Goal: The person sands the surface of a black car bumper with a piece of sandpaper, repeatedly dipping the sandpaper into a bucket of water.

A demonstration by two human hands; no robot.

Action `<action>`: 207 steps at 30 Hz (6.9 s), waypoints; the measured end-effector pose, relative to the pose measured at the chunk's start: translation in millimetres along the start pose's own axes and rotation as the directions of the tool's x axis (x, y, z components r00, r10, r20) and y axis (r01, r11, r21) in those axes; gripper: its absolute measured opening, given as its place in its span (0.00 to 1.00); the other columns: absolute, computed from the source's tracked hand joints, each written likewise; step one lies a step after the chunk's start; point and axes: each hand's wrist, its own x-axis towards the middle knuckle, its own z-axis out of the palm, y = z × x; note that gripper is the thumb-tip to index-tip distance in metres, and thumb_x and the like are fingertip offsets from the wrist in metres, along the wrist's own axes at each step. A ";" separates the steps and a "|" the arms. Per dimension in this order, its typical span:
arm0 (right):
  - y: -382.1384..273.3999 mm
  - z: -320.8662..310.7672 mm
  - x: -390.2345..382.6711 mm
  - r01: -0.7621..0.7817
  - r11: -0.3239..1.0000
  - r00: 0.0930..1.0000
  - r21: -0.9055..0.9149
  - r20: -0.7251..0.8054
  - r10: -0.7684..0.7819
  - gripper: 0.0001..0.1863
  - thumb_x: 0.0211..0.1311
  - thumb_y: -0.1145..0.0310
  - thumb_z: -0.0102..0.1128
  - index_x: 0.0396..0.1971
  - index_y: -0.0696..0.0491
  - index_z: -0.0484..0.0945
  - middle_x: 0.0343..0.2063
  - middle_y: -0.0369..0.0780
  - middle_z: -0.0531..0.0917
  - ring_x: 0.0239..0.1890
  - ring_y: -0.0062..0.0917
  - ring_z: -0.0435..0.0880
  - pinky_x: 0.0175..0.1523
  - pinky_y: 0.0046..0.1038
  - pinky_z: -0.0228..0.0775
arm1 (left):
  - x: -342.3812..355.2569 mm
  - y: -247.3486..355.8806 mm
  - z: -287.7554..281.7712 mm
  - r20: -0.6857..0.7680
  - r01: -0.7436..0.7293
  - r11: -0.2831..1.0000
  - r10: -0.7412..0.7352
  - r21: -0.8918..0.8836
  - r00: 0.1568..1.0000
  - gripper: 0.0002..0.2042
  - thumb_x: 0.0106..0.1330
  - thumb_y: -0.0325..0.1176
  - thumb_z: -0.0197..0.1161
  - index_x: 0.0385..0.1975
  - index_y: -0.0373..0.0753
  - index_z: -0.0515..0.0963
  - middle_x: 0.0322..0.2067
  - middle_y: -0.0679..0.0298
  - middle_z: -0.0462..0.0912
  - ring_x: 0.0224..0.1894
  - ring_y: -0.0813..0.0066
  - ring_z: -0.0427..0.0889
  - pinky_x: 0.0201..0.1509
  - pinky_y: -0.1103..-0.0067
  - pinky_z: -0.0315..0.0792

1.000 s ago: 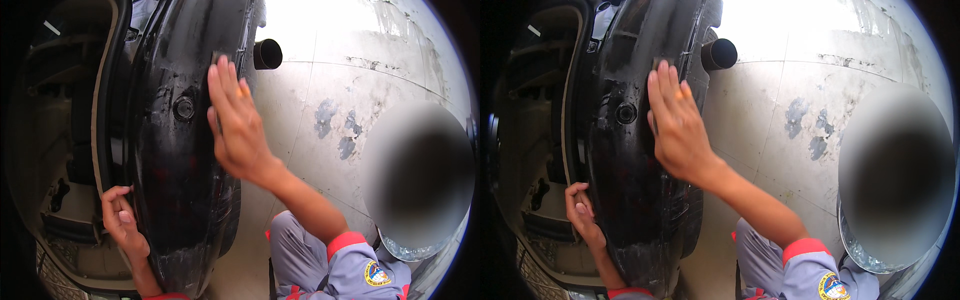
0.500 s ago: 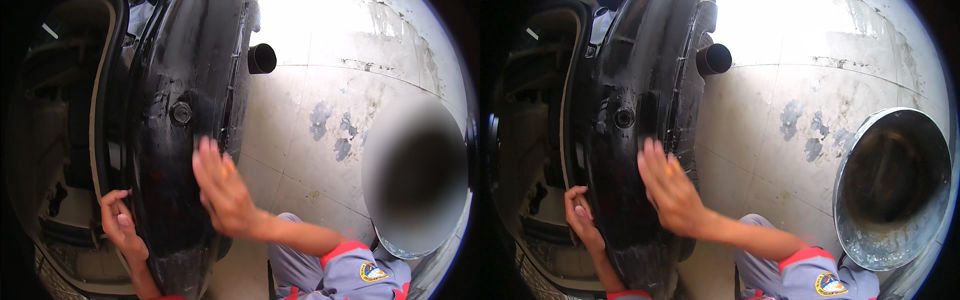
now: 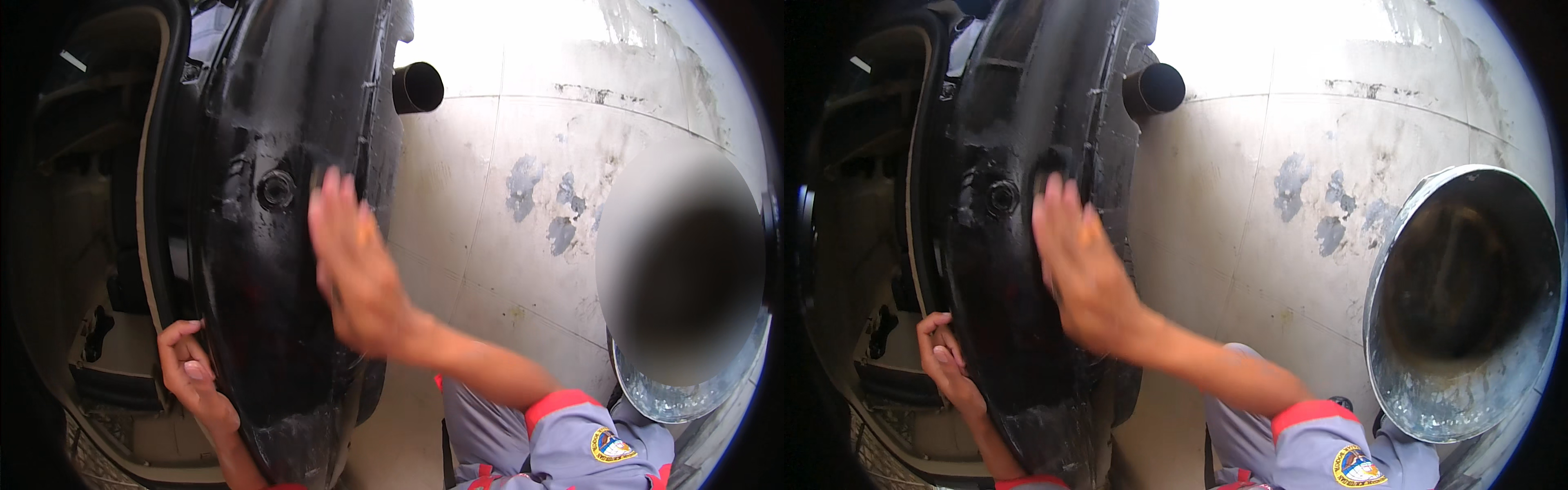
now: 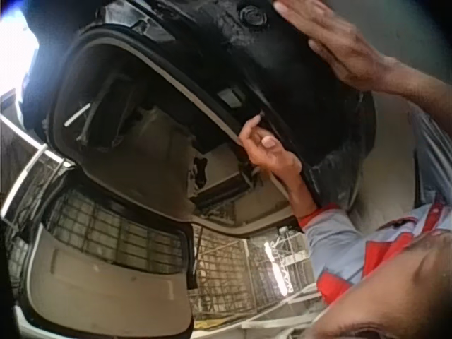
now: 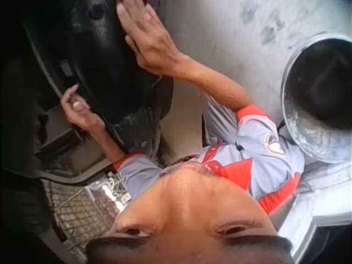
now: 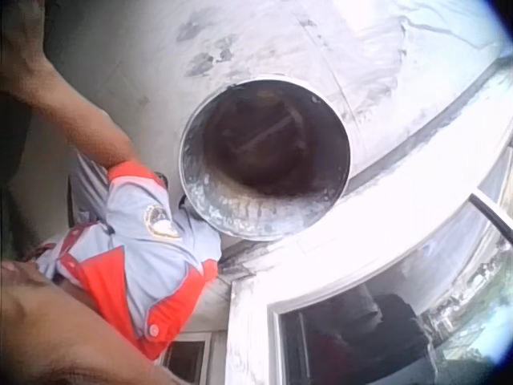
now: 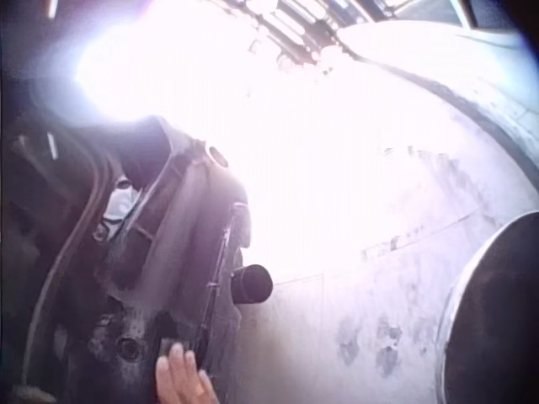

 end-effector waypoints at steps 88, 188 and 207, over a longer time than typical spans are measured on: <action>40.3 -43.0 111.8 0.427 0.875 0.899 -0.227 0.216 -0.382 0.38 0.47 0.85 0.52 0.65 0.60 0.59 0.67 0.49 0.61 0.70 0.42 0.59 0.71 0.46 0.49 | 2.8 -3.9 -1.5 0.029 -0.020 0.999 0.022 -0.038 0.999 0.27 0.70 0.57 0.49 0.41 0.32 0.72 0.17 0.75 0.53 0.21 0.87 0.51 0.26 0.83 0.49; -36.3 23.1 -50.9 -0.130 0.989 0.991 -0.073 0.012 0.131 0.32 0.58 0.81 0.51 0.64 0.67 0.58 0.66 0.60 0.58 0.69 0.53 0.58 0.69 0.46 0.51 | -3.5 -6.6 0.8 0.030 -0.004 0.998 0.006 -0.062 1.000 0.26 0.71 0.55 0.49 0.43 0.31 0.72 0.19 0.76 0.54 0.23 0.87 0.52 0.34 0.86 0.57; -30.4 17.0 -7.7 -0.056 0.967 0.998 -0.247 0.007 0.060 0.31 0.55 0.79 0.52 0.62 0.67 0.61 0.65 0.59 0.60 0.69 0.51 0.58 0.66 0.50 0.53 | -3.3 -8.4 2.5 0.034 -0.008 0.995 0.011 -0.097 0.999 0.27 0.69 0.56 0.52 0.43 0.32 0.73 0.19 0.76 0.56 0.23 0.88 0.53 0.27 0.83 0.47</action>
